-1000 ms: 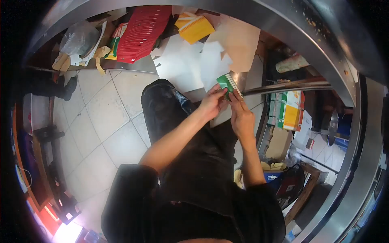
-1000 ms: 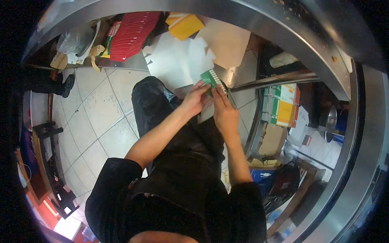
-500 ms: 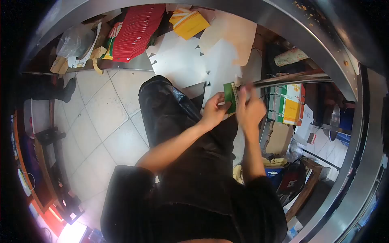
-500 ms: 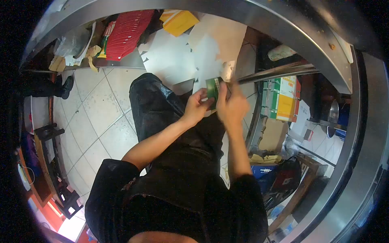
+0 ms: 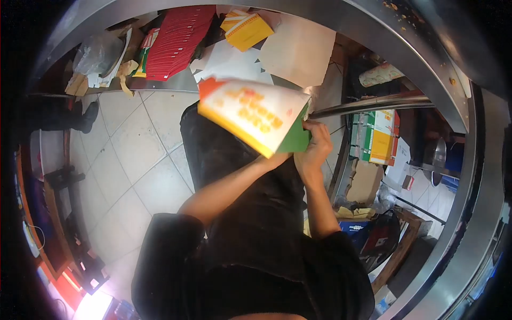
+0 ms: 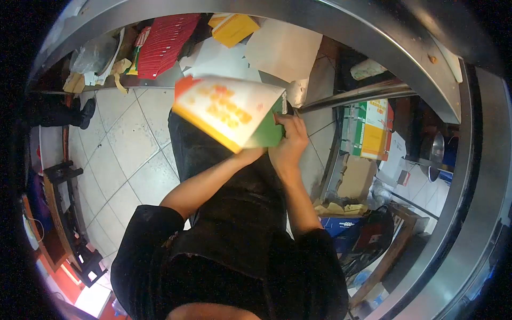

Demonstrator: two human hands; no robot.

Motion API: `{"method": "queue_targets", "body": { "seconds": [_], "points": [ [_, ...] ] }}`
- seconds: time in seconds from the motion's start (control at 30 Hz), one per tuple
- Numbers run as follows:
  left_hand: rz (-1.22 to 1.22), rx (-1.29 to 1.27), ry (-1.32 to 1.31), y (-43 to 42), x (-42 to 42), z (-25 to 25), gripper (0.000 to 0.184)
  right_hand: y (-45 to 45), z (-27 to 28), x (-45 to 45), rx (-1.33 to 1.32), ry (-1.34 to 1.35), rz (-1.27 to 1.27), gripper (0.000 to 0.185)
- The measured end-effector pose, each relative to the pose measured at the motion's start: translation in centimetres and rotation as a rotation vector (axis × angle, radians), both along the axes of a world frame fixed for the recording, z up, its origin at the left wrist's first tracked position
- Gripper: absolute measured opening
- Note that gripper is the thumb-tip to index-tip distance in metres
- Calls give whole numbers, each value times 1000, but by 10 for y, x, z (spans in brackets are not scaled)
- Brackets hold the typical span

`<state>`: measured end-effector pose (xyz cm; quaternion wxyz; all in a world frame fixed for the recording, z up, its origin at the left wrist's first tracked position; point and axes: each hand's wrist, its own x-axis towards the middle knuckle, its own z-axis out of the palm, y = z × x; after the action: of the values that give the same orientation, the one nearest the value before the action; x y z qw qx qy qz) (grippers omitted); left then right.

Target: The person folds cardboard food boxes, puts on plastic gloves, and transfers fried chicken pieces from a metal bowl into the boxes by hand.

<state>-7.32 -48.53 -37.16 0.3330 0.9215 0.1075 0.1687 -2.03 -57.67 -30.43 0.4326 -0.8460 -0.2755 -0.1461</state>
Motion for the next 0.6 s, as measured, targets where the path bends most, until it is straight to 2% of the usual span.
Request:
{"method": "queue_targets", "body": {
  "seconds": [0.07,0.13,0.17,0.23,0.27,0.33,0.37,0.4,0.47,0.5,0.53,0.57,0.6],
  "points": [
    [-96,-1309,-351,-12,15,-4,15,4,14,-1,53,-52,-52,22],
    [-4,-501,-309,-5,16,36,9,8,23,8,48,-97,-87,18],
    [-7,-499,-311,-6,19,31,9,7,23,8,50,-99,-89,18],
    [49,-599,-381,-9,27,12,8,3,21,6,137,257,-32,17],
    [53,-601,-378,-9,31,13,8,1,19,7,134,261,-30,17],
    [116,-598,-334,-8,33,15,9,-2,14,9,431,642,-91,18],
    [39,-468,18,-1,21,17,12,-3,14,8,292,466,-72,19],
    [45,-465,22,7,13,25,12,-3,12,9,294,472,-68,19],
    [-227,-433,224,17,2,40,30,-6,6,8,-150,4,62,20],
    [-226,-428,221,13,2,22,30,-6,5,10,-195,-38,40,23],
    [-166,-406,-17,6,5,-12,32,-4,8,13,-187,-49,50,23],
    [-100,-377,-252,6,10,-13,34,-3,12,14,-249,10,41,24],
    [-84,-369,-256,7,8,-14,34,-3,15,12,-314,74,35,26]
  ]
}}
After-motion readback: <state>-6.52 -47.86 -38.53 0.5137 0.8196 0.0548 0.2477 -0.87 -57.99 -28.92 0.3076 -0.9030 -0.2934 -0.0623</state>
